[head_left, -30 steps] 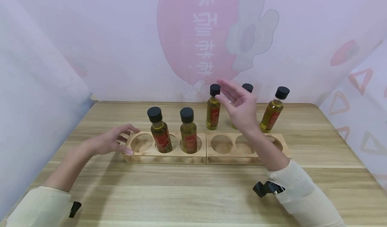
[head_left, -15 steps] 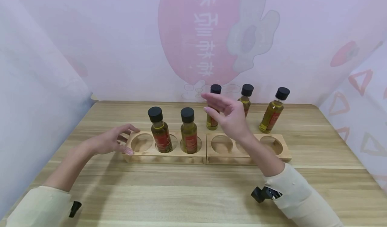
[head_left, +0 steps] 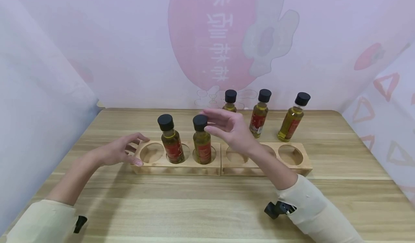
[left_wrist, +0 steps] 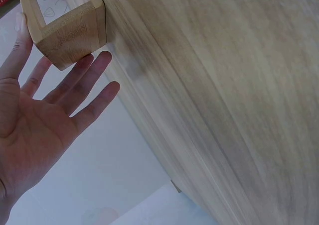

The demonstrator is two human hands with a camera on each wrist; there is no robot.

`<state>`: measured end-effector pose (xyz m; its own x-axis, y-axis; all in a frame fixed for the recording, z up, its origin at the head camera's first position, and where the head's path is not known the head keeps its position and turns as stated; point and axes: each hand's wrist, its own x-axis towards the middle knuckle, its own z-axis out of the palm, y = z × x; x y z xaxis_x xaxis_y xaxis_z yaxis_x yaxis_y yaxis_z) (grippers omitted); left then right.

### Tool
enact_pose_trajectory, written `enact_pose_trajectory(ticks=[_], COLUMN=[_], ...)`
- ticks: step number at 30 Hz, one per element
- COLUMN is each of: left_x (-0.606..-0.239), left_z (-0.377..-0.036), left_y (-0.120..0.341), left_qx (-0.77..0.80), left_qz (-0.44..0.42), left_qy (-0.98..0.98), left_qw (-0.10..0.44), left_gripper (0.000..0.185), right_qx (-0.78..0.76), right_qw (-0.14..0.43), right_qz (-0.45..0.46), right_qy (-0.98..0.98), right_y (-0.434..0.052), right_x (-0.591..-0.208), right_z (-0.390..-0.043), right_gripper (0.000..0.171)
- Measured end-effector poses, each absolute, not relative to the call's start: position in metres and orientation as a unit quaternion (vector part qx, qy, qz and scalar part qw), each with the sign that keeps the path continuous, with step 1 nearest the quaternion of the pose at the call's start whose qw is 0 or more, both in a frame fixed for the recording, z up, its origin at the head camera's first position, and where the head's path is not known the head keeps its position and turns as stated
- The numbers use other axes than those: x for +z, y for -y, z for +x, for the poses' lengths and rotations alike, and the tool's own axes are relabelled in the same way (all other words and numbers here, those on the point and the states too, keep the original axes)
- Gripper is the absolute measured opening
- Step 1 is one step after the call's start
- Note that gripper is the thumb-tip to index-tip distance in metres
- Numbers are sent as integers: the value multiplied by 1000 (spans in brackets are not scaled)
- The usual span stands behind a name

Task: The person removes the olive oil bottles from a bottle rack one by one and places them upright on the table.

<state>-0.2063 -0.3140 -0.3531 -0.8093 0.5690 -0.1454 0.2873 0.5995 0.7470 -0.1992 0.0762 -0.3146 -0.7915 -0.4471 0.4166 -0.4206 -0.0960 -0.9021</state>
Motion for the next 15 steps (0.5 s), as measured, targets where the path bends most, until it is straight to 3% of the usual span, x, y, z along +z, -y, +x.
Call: enact_pose_trajectory(ticks=[15], left_x=[-353], left_z=[-206], left_y=[316], left_qx=[368], left_qz=[245], left_qy=[-878], left_qw=[185], left_gripper=[69], right_qx=[-655], right_qw=[38], right_qz=[-307], right_qy=[-689], right_y=[-68], right_x=[-318], right_z=[-203], right_gripper=[48])
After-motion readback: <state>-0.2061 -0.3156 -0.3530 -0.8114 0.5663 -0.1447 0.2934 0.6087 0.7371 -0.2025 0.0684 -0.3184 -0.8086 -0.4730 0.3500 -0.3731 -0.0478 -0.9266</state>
